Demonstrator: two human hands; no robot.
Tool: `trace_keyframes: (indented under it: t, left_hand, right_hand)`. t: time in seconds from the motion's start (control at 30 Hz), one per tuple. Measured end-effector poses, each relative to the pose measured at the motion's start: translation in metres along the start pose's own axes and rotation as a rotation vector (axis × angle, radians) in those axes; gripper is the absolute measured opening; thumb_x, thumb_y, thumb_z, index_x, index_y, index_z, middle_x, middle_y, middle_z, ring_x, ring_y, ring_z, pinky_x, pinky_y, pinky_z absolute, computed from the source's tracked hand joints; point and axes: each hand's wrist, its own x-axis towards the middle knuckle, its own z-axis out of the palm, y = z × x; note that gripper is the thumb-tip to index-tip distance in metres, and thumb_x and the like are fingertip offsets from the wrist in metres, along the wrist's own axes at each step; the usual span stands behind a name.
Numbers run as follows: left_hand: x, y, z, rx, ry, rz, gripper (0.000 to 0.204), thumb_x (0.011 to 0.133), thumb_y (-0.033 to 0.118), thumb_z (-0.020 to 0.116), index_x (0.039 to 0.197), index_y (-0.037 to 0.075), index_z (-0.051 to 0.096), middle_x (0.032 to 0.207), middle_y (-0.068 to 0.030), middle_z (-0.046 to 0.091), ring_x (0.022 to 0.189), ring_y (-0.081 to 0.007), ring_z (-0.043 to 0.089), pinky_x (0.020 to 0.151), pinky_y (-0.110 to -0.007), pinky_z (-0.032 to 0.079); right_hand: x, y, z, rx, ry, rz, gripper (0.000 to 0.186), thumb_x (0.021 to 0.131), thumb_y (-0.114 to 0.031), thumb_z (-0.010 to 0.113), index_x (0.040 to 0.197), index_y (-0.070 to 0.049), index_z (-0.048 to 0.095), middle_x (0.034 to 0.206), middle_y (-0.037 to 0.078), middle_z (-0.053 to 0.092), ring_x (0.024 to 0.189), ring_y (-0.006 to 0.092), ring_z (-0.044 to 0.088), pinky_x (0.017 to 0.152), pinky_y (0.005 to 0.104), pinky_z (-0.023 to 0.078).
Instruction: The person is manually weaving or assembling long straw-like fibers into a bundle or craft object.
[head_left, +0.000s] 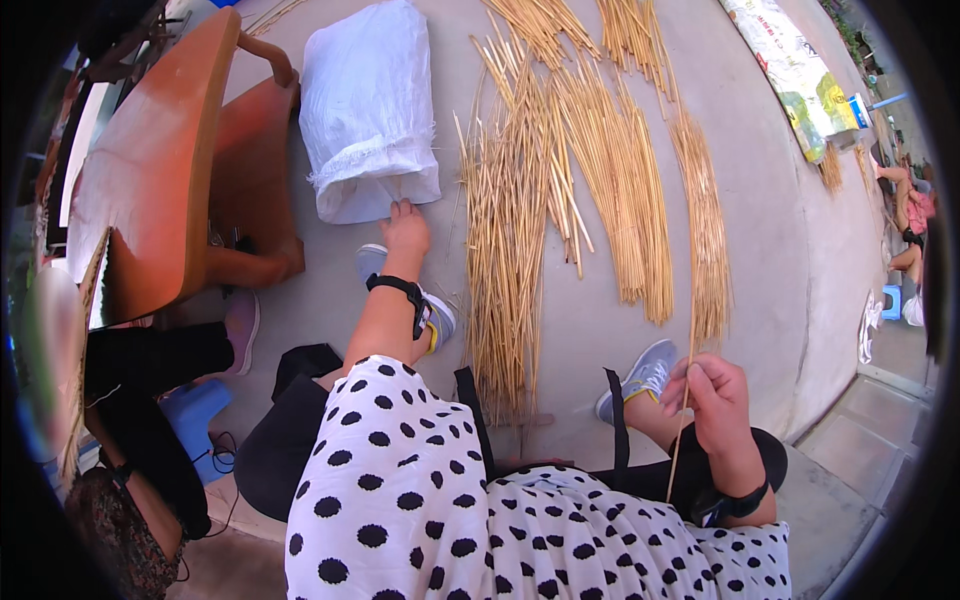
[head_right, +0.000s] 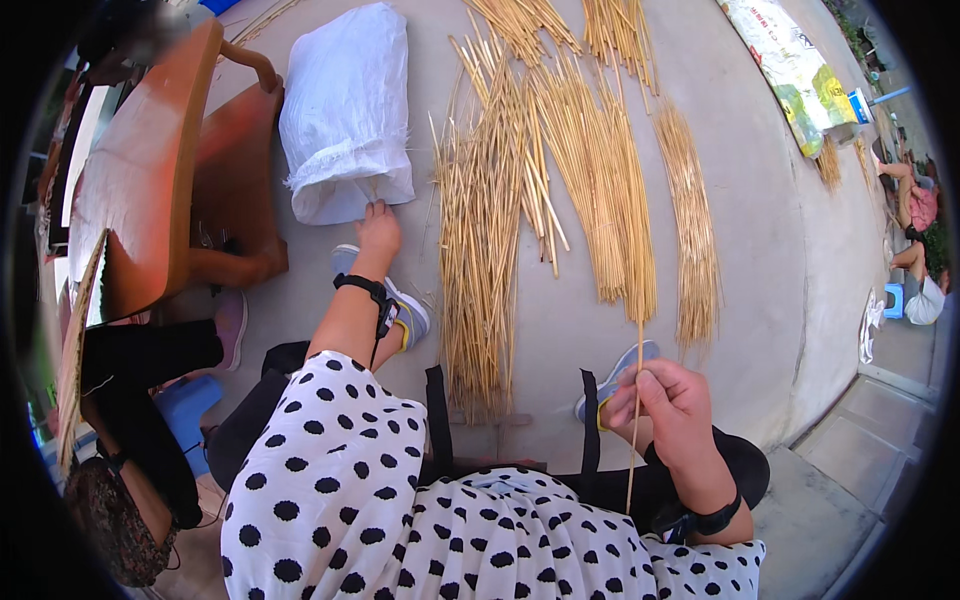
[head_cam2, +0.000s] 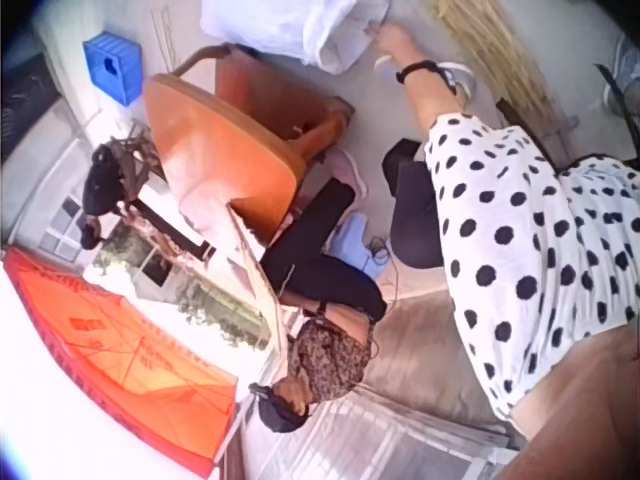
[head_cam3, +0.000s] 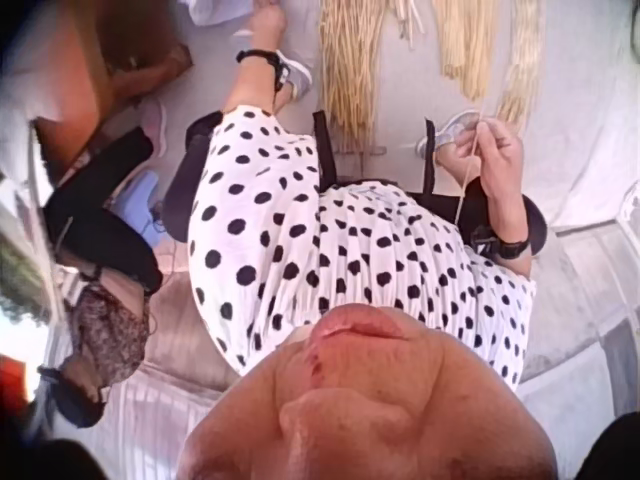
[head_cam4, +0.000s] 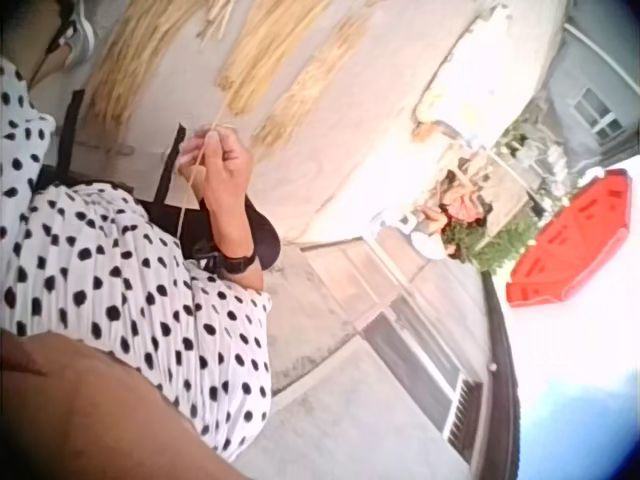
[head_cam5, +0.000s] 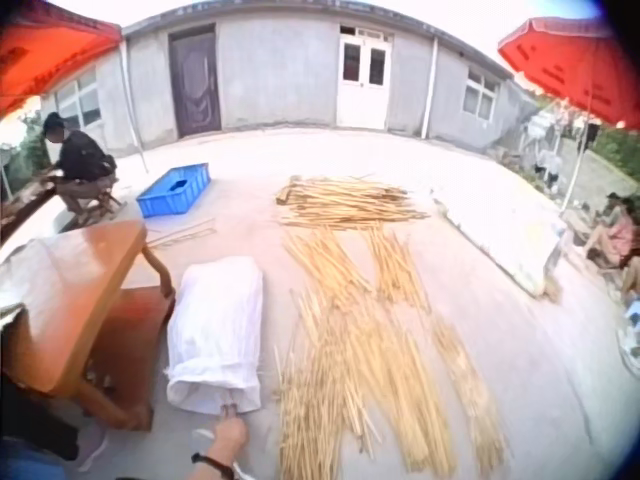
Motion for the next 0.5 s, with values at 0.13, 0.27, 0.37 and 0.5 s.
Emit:
trace_keyframes:
  t: [0.13, 0.27, 0.37, 0.5]
  left_hand:
    - [-0.017, -0.015, 0.012, 0.014, 0.053, -0.058, 0.041, 0.079, 0.016, 0.053, 0.118, 0.005, 0.052, 0.134, -0.0061, 0.035, 0.126, -0.0240, 0.030, 0.098, -0.054, 0.029]
    - [-0.045, 0.003, -0.007, 0.075, -0.064, -0.012, 0.039, 0.077, 0.016, 0.055, 0.115, 0.006, 0.055, 0.126, -0.0096, 0.043, 0.120, -0.0245, 0.039, 0.099, -0.053, 0.026]
    - [-0.073, 0.019, -0.041, 0.200, -0.224, 0.117, 0.033, 0.078, 0.014, 0.050, 0.109, 0.005, 0.059, 0.117, -0.0110, 0.050, 0.108, -0.0240, 0.050, 0.099, -0.052, 0.026]
    - [-0.096, 0.012, -0.053, 0.131, -0.134, 0.154, 0.033, 0.077, 0.017, 0.053, 0.107, 0.007, 0.060, 0.114, -0.0125, 0.052, 0.107, -0.0254, 0.051, 0.101, -0.050, 0.022]
  right_hand:
    - [0.003, 0.002, 0.000, 0.020, -0.041, -0.002, 0.022, 0.093, -0.012, 0.042, 0.090, 0.005, 0.054, 0.070, 0.012, 0.061, 0.060, 0.0157, 0.059, 0.058, 0.0267, 0.049]
    - [-0.009, -0.010, 0.002, -0.008, -0.072, -0.052, 0.023, 0.093, -0.014, 0.042, 0.090, 0.005, 0.054, 0.069, 0.012, 0.061, 0.060, 0.0154, 0.059, 0.058, 0.0265, 0.049]
    - [-0.029, -0.024, 0.014, -0.007, -0.074, -0.124, 0.022, 0.093, -0.014, 0.042, 0.090, 0.004, 0.054, 0.070, 0.011, 0.061, 0.060, 0.0149, 0.059, 0.058, 0.0260, 0.049]
    - [-0.069, -0.060, 0.041, 0.010, -0.052, -0.220, 0.022, 0.093, -0.014, 0.043, 0.090, 0.004, 0.055, 0.071, 0.010, 0.061, 0.058, 0.0141, 0.058, 0.057, 0.0247, 0.048]
